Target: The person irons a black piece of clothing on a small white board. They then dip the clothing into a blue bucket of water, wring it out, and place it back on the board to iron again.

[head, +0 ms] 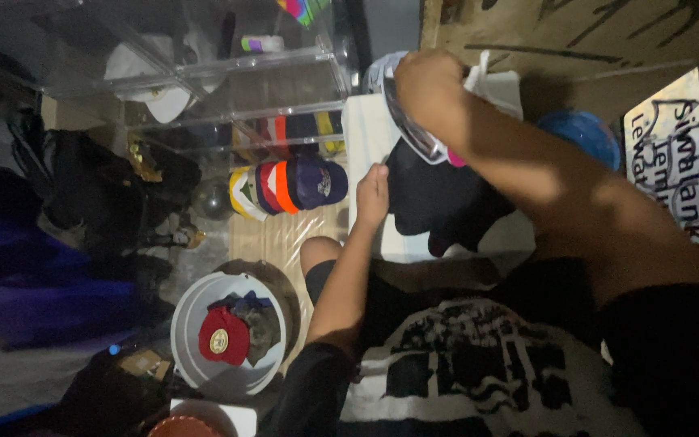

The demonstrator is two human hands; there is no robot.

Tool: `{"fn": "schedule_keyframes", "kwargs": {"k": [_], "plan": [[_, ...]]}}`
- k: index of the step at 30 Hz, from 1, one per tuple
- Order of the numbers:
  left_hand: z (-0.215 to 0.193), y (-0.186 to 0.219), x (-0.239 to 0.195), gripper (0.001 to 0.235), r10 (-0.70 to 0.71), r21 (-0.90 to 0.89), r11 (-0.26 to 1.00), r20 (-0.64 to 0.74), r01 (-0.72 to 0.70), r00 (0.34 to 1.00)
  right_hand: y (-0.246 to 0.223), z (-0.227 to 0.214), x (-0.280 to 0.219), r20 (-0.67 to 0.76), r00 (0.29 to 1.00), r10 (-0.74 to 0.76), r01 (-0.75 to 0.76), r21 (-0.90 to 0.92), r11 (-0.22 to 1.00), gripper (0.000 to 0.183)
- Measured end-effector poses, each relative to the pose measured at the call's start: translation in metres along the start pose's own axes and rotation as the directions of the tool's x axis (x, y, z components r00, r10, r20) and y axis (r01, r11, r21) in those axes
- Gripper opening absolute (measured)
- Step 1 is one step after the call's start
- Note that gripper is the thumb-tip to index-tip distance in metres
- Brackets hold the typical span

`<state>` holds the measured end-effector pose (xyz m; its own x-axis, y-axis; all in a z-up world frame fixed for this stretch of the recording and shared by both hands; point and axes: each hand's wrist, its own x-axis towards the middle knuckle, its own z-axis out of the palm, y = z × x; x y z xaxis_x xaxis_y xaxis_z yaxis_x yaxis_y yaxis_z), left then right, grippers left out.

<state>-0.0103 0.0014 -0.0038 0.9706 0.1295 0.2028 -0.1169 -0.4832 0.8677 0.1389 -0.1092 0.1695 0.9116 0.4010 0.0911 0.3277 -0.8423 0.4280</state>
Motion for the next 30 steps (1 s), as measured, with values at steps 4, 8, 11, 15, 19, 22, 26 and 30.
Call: {"fn": "schedule_keyframes", "kwargs": {"k": [4, 8, 11, 15, 19, 22, 26, 30], "plan": [[0.001, 0.002, 0.006, 0.039, -0.029, 0.01, 1.0, -0.012, 0.029, 1.0, -0.001, -0.094, -0.024, 0.57, 0.775, -0.272, 0.235, 0.14, 0.962, 0.058], [0.006, -0.015, 0.005, 0.038, -0.134, -0.047, 0.989, 0.059, 0.137, 0.989, -0.008, -0.083, -0.017, 0.54, 0.797, -0.27, 0.236, 0.133, 0.963, 0.061], [-0.003, -0.001, 0.004, 0.039, -0.004, 0.043, 0.999, 0.006, 0.004, 1.0, -0.014, -0.049, 0.002, 0.49, 0.832, -0.26, 0.213, 0.15, 0.965, 0.065], [-0.007, 0.005, 0.002, 0.036, -0.034, 0.027, 0.999, -0.006, 0.034, 0.999, -0.006, -0.017, 0.041, 0.437, 0.898, -0.04, -0.018, 0.127, 0.992, 0.049], [-0.007, 0.01, 0.003, 0.034, 0.01, -0.047, 0.999, 0.005, -0.01, 1.0, -0.02, -0.03, 0.02, 0.384, 0.891, -0.241, 0.199, 0.148, 0.969, 0.032], [-0.005, 0.01, 0.005, 0.032, -0.029, -0.018, 0.999, 0.002, 0.029, 1.0, -0.029, -0.041, -0.014, 0.238, 0.898, -0.37, 0.348, 0.129, 0.928, 0.028], [-0.011, 0.006, 0.005, 0.034, 0.004, 0.022, 1.0, -0.004, -0.004, 1.0, -0.018, -0.004, 0.013, 0.15, 0.966, -0.213, 0.184, 0.186, 0.965, 0.045], [-0.011, 0.002, 0.005, 0.036, -0.052, 0.046, 0.998, 0.026, 0.051, 0.998, 0.039, 0.0, 0.022, 0.286, 0.952, 0.105, -0.125, 0.054, 0.991, 0.031]]}}
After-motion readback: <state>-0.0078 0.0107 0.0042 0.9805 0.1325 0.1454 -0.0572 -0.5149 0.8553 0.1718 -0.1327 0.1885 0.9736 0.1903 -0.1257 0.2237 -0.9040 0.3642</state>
